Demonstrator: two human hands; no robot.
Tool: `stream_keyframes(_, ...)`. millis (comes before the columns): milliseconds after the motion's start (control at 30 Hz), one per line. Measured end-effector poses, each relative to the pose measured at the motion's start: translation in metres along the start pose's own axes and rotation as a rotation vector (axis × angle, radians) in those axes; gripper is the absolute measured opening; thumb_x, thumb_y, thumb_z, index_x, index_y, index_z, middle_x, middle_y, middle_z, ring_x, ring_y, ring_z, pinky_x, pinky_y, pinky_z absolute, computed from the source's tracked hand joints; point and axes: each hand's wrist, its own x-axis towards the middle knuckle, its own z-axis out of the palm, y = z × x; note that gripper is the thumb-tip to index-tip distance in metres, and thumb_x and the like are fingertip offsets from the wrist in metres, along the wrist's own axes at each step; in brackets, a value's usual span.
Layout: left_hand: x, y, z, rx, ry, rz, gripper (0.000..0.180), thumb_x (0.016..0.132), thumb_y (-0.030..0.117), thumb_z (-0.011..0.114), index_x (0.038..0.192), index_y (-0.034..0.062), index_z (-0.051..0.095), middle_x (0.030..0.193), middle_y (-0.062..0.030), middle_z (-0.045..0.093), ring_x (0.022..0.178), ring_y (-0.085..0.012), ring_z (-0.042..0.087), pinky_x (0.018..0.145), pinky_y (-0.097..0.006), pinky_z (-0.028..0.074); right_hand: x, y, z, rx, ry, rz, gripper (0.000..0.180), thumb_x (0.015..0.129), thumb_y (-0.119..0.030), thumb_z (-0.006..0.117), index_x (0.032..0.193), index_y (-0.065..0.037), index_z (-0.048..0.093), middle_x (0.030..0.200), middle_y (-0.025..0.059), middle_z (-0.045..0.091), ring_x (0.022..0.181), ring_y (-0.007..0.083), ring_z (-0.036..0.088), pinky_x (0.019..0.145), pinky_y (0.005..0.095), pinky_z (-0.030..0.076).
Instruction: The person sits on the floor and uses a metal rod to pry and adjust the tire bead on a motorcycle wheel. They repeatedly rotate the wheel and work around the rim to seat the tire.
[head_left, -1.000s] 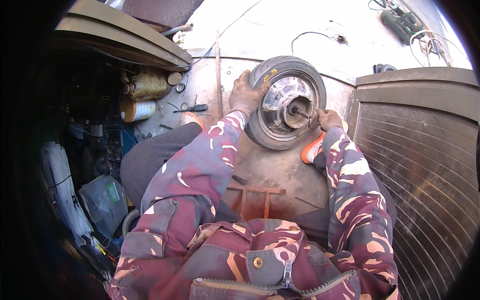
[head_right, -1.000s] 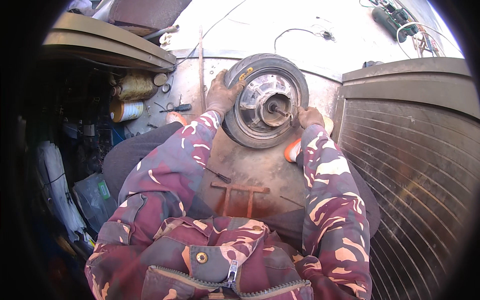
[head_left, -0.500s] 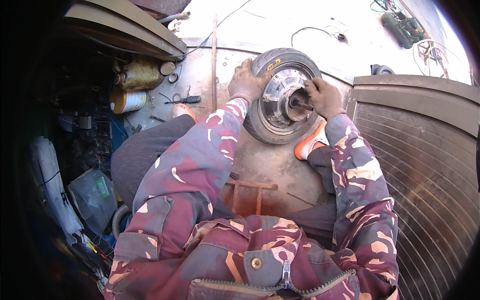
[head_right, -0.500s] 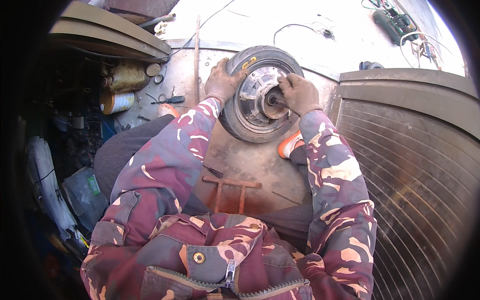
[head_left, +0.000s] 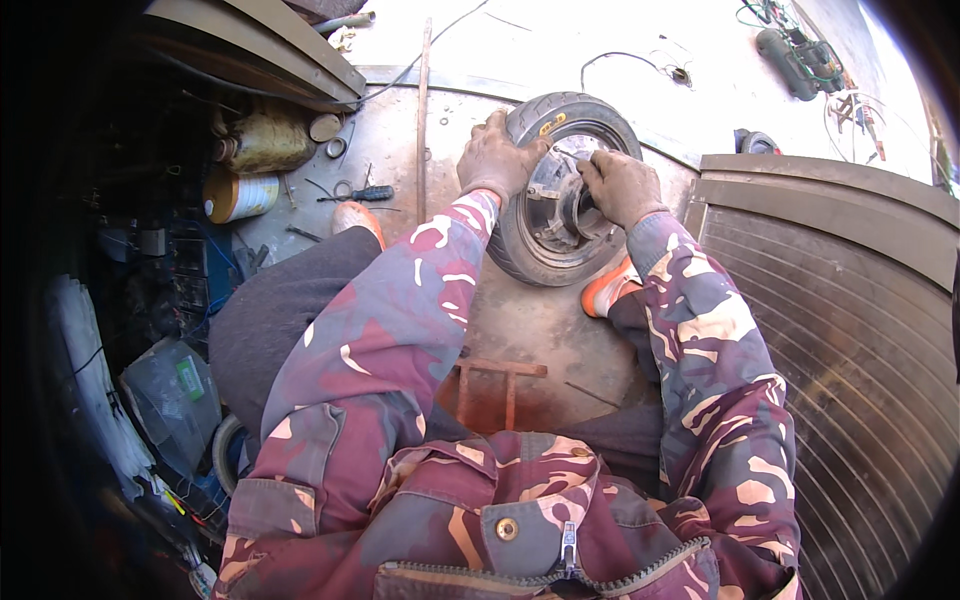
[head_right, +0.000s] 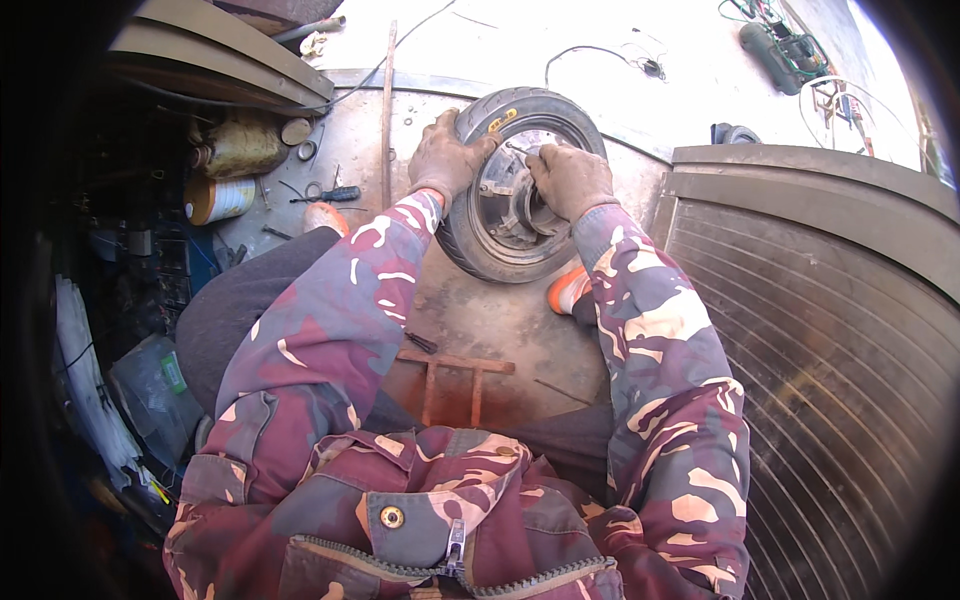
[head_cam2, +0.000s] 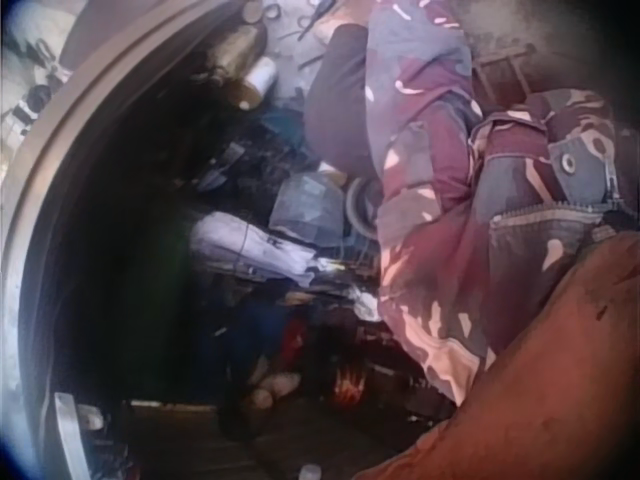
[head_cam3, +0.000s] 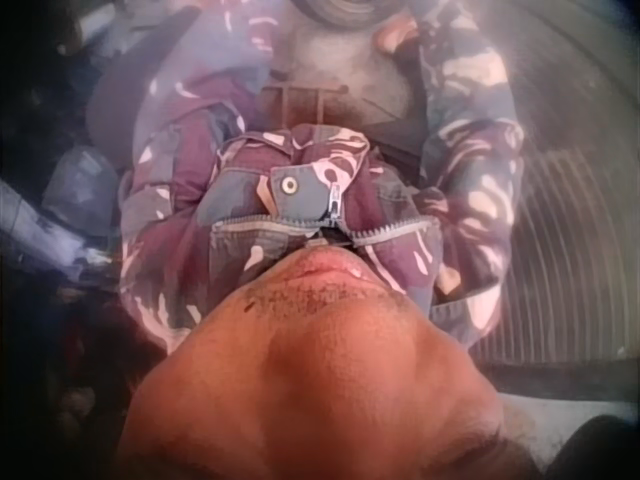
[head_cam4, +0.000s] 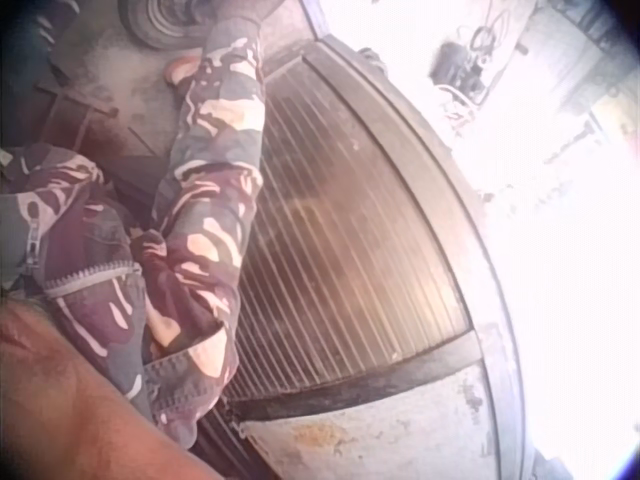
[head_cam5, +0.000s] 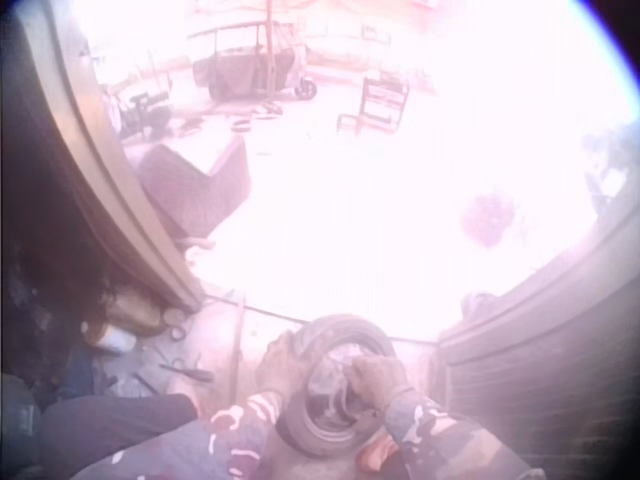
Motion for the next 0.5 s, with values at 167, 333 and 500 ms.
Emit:
stream_keyframes(167, 0.000, 0.002, -0.002, -0.003, -0.020, -0.010, 0.099, 0.089, 0.068, 0.077, 0.162, 0.0076, 0.047, 0.148, -0.0217, 0.060, 0.139, -0.0349, 0.062, 0.115, -0.043, 0.052, 0.004, 0.000, 0.001, 0.008, 0.013, -0.006, 0.043, 0.108, -0.047, 0.057, 0.109, -0.010, 0.079, 0.108, 0.0185, 0.079, 0.104, 0.0382, 0.077, 0.096, 0.0491, 0.059)
stream_keyframes(333, 0.001, 0.000, 0.001, -0.013, 0.004, 0.002, 0.098, 0.089, 0.067, 0.077, 0.161, 0.0075, 0.048, 0.148, -0.0217, 0.060, 0.138, -0.0347, 0.062, 0.115, -0.043, 0.052, 0.008, 0.002, 0.003, -0.034, 0.063, -0.069, 0.040, 0.106, -0.045, 0.060, 0.102, -0.010, 0.080, 0.103, 0.0164, 0.080, 0.099, 0.0357, 0.078, 0.092, 0.0486, 0.059)
stream_keyframes(500, 0.002, -0.001, 0.003, -0.007, 0.011, 0.001, 0.098, 0.089, 0.067, 0.077, 0.161, 0.0079, 0.049, 0.148, -0.0214, 0.060, 0.138, -0.0343, 0.062, 0.115, -0.042, 0.052, 0.016, 0.005, -0.006, -0.256, 0.109, -0.280, 0.033, 0.104, -0.041, 0.065, 0.097, -0.013, 0.082, 0.099, 0.0123, 0.081, 0.092, 0.0317, 0.080, 0.087, 0.0467, 0.060)
